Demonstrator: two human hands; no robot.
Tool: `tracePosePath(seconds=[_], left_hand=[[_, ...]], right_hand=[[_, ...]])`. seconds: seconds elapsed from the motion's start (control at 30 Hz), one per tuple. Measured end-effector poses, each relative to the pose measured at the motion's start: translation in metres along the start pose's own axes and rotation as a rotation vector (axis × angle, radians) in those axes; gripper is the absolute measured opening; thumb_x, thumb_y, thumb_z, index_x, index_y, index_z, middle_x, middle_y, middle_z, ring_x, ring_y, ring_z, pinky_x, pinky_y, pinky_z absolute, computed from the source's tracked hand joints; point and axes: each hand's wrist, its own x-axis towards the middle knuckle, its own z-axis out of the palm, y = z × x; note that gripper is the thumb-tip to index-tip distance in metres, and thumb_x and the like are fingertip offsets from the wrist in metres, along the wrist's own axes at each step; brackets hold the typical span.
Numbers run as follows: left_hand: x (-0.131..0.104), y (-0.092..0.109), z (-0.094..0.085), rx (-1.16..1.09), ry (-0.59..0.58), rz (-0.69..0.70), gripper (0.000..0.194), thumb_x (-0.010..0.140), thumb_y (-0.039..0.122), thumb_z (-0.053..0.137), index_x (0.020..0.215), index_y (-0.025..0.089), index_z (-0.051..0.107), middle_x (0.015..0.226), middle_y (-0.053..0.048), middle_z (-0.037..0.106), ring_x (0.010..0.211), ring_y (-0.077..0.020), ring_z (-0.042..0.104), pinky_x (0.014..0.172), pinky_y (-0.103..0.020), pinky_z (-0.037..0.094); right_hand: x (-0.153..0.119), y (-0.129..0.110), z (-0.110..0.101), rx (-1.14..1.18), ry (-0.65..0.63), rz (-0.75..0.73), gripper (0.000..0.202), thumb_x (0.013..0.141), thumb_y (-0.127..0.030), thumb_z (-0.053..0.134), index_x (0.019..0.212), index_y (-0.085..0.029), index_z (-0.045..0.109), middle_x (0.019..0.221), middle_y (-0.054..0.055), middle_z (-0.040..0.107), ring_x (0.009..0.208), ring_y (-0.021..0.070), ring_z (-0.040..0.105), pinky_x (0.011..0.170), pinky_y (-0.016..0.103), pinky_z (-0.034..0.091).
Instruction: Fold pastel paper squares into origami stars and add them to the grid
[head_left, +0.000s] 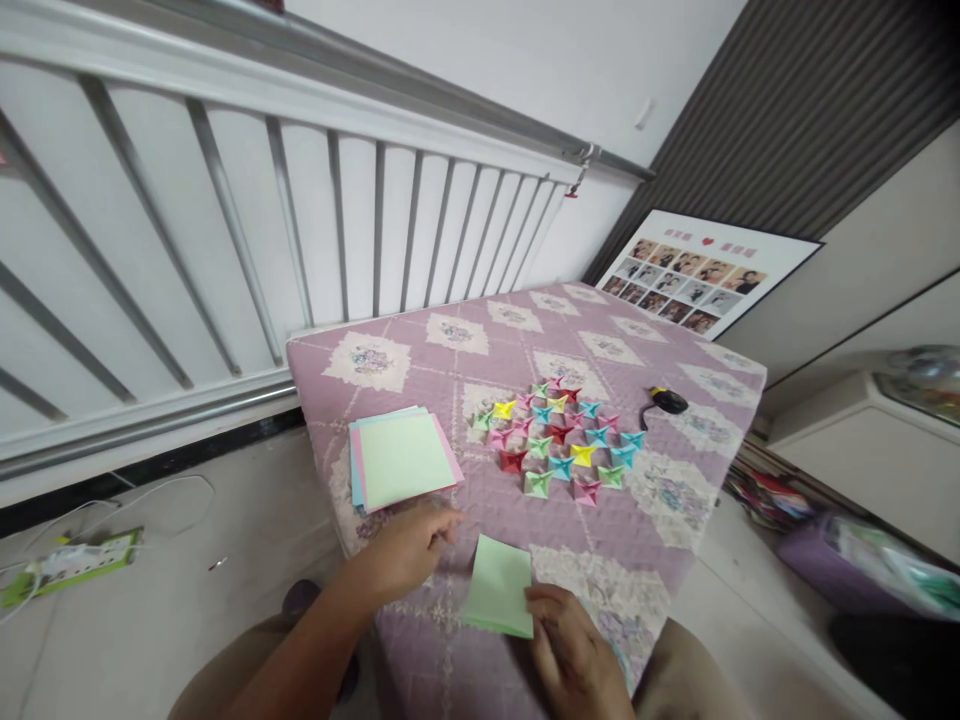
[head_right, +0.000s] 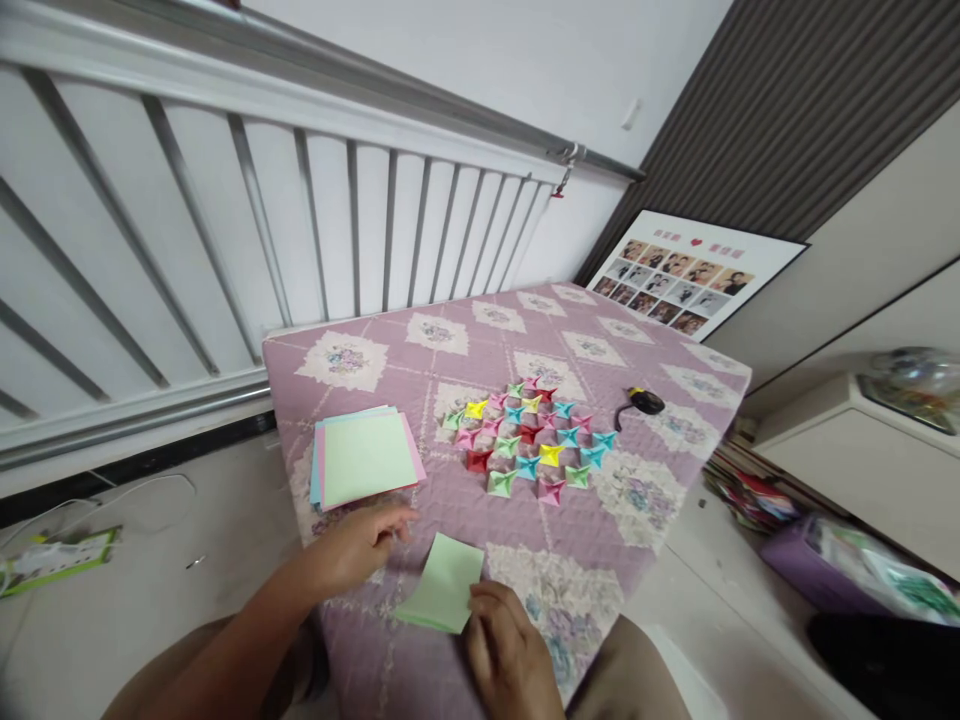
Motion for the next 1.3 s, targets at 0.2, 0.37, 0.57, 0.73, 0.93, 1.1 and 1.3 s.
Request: tracePosePath(seconds=[0.2,0.37,0.57,0.73,0.93,1.1,1.3], left_hand=[[-0.01,0.017,0.023,-0.218,-0.219,0.046,0.07,0.07,0.008,0.053,0.137,0.027,0.044,0.087,0.001,0.069,0.071,-0.0159,0.061,0.062,-0.022,0.043],[-0.009,0.031,0.048,-0.396,-0.118,0.02,0.046,0.074,0.015,0.055,0.119,0.023,0.063,0.104,-0.004,0.07,0.089,-0.0197,0.064,0.076,-0.027,0.047],[-0.004,0.03,0.053,-0.318,0.05,0.173,0.043,0.07,0.005,0.048,0.101,0.021,0.073,0.102,-0.004,0.071,0.095,-0.0194,0.064,0.087,-0.029,0.046],[-0.004,0.038,0.045,-0.29,0.055,0.178,0.043,0.072,0.005,0.047,0.102,0.023,0.073,0.102,-0.002,0.071,0.096,-0.0186,0.063,0.088,-0.027,0.045],[-0.005,0.043,0.04,-0.431,-0.032,0.112,0.032,0.076,0.014,0.056,0.104,0.022,0.069,0.1,-0.002,0.069,0.091,-0.0194,0.06,0.084,-0.028,0.045],[-0.003,0.03,0.046,-0.785,0.023,0.045,0.039,0.074,0.027,0.065,0.111,0.016,0.061,0.109,-0.008,0.063,0.094,-0.0213,0.059,0.082,-0.028,0.044],[0.001,0.025,0.047,-0.697,0.082,-0.093,0.024,0.079,0.03,0.058,0.093,0.013,0.068,0.083,-0.004,0.068,0.076,-0.0186,0.059,0.07,-0.027,0.044]], right_hand=[[-0.006,0.005,-0.011,0.062,0.14,0.141,0.011,0.086,-0.017,0.049,0.09,-0.024,0.056,0.094,0.005,0.062,0.087,0.0166,0.063,0.073,0.026,0.052],[-0.005,0.004,-0.012,0.141,0.137,0.17,0.012,0.085,-0.016,0.051,0.089,-0.025,0.058,0.094,0.004,0.062,0.087,0.0162,0.062,0.074,0.026,0.051],[0.001,-0.002,-0.004,0.341,0.151,0.341,0.021,0.083,-0.023,0.057,0.104,-0.026,0.059,0.103,0.007,0.062,0.094,0.0185,0.062,0.078,0.028,0.052],[0.007,-0.006,0.001,0.661,0.073,0.498,0.021,0.083,-0.028,0.061,0.104,-0.026,0.059,0.093,0.002,0.066,0.084,0.0161,0.064,0.072,0.022,0.052],[0.015,-0.002,-0.002,0.698,0.041,0.518,0.011,0.086,-0.032,0.057,0.087,-0.024,0.064,0.085,0.001,0.065,0.083,0.0159,0.061,0.077,0.023,0.047],[0.017,-0.008,-0.003,0.691,0.002,0.517,0.018,0.085,-0.037,0.057,0.08,-0.021,0.064,0.08,0.002,0.063,0.076,0.0162,0.059,0.072,0.024,0.046],[0.023,-0.017,-0.001,0.656,-0.014,0.62,0.032,0.085,-0.047,0.052,0.07,-0.02,0.06,0.069,0.0,0.057,0.067,0.0152,0.051,0.063,0.023,0.043]])
